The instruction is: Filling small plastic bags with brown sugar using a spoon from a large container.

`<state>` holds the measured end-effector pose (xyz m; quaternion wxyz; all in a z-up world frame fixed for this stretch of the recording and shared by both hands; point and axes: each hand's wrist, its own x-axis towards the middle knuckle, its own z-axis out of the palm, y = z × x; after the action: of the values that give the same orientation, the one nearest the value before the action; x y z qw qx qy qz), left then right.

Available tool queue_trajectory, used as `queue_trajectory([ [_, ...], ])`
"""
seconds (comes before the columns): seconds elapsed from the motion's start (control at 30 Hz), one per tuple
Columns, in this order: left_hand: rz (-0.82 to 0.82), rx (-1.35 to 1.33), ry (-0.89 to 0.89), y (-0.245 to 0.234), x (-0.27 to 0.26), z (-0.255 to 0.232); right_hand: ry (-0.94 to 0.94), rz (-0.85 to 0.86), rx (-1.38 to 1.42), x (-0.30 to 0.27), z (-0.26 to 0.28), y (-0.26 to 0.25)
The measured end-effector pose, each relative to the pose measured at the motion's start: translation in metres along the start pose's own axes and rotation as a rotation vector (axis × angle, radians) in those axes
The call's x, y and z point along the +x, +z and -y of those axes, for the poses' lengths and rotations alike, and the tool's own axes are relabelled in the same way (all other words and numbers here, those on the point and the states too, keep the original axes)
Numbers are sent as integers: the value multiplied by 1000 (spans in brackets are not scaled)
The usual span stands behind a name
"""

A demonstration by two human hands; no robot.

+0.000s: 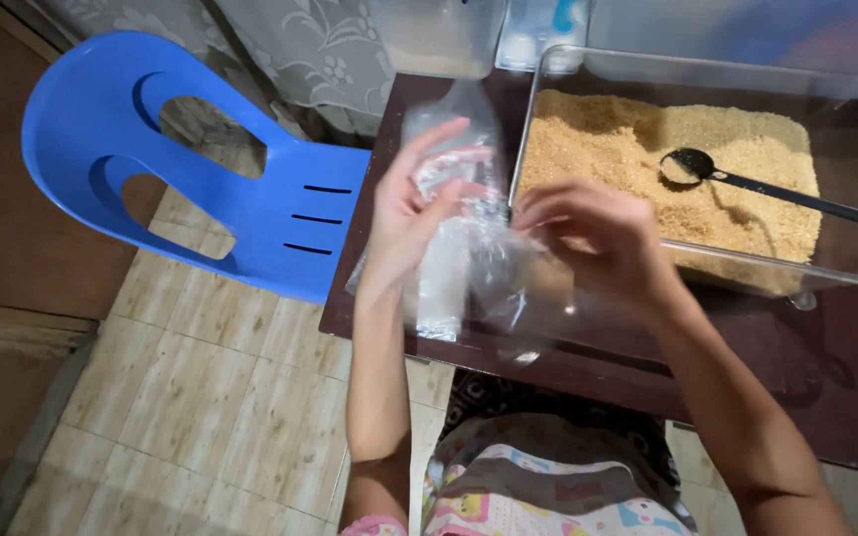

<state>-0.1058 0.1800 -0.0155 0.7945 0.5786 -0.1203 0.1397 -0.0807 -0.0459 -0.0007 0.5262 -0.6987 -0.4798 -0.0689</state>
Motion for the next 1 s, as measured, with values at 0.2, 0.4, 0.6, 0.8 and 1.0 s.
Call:
queue_trajectory([
  [0.2,334,-74,110,41,12,35,443,-339,467,-8,-19,-32],
  [0.4,499,-16,-138,88,10,36,527,-525,366,-20,-35,-61],
  [0.6,311,-2,-306,116,16,50,413,-532,467,-32,-28,-90],
  [0.8,228,134,-166,135,27,52,408,-511,411,-42,-28,-107],
  [1.0,294,166,-198,143,38,61,398,-624,406,-51,-35,-124],
])
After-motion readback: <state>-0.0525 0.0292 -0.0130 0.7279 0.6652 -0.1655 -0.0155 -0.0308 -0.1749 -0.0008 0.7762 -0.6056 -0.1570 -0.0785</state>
